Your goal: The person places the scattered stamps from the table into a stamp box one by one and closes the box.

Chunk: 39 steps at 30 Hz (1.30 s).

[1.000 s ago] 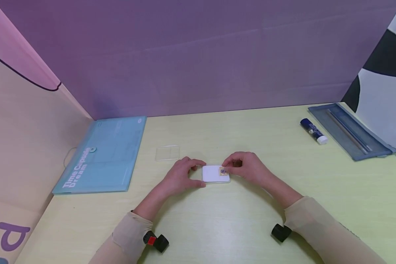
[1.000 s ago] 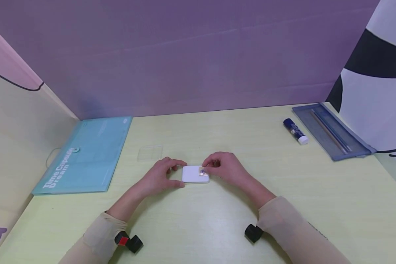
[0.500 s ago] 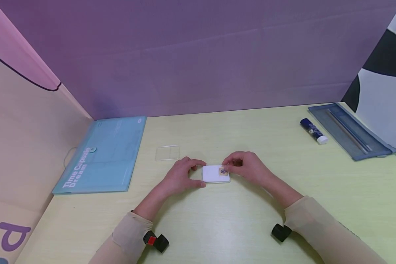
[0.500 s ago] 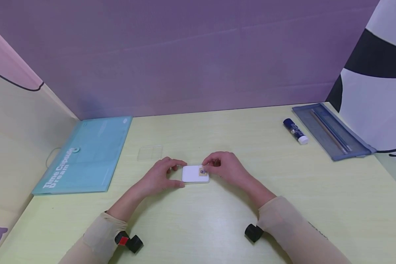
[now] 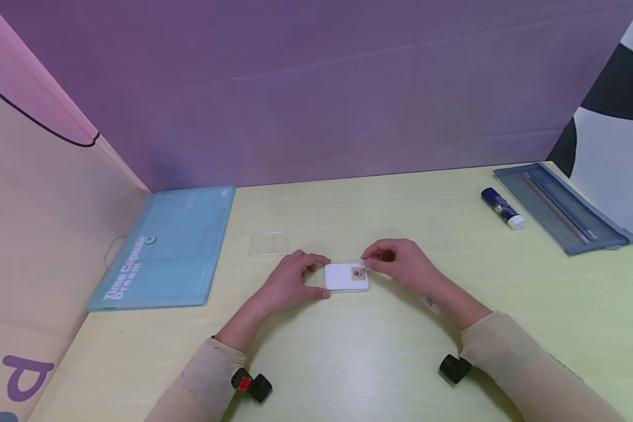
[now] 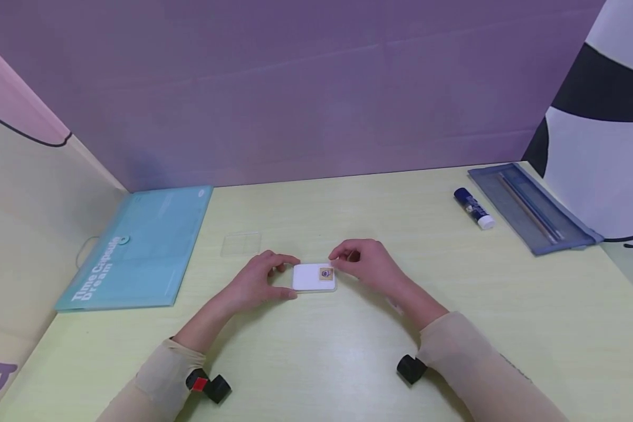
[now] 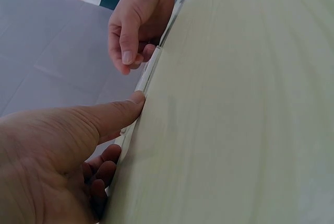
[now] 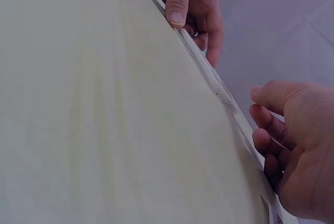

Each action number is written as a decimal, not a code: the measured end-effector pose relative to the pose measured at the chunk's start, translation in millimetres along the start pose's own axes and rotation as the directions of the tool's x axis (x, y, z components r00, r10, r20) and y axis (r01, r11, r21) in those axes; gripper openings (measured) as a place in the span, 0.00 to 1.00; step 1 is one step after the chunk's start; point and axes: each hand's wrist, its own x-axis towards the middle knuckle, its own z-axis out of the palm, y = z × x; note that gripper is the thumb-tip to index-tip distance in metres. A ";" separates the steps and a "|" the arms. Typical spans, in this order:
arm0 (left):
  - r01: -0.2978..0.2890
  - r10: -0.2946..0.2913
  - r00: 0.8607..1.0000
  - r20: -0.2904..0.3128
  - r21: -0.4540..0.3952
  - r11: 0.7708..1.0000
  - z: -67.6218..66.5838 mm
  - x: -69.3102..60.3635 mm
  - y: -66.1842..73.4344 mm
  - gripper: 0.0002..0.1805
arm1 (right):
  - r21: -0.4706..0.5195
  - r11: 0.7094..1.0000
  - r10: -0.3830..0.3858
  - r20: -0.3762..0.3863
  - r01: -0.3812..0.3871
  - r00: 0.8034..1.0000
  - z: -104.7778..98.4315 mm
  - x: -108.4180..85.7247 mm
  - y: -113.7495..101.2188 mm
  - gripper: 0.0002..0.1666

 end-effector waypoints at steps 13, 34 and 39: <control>0.005 -0.005 1.000 0.001 0.003 1.000 -1.1 -1.3 1.5 0.32 | 0.000 1.000 0.006 -0.021 -0.006 1.000 -14.5 -14.4 11.0 0.07; 0.017 -0.017 1.000 0.001 -0.001 1.000 -1.5 -2.0 4.0 0.32 | -0.013 1.000 0.001 -0.015 -0.001 1.000 -33.2 -38.9 20.4 0.08; 0.017 -0.017 1.000 0.000 0.003 1.000 -1.4 -1.9 3.7 0.32 | -0.011 1.000 0.015 -0.017 -0.015 1.000 -36.5 -44.3 23.8 0.08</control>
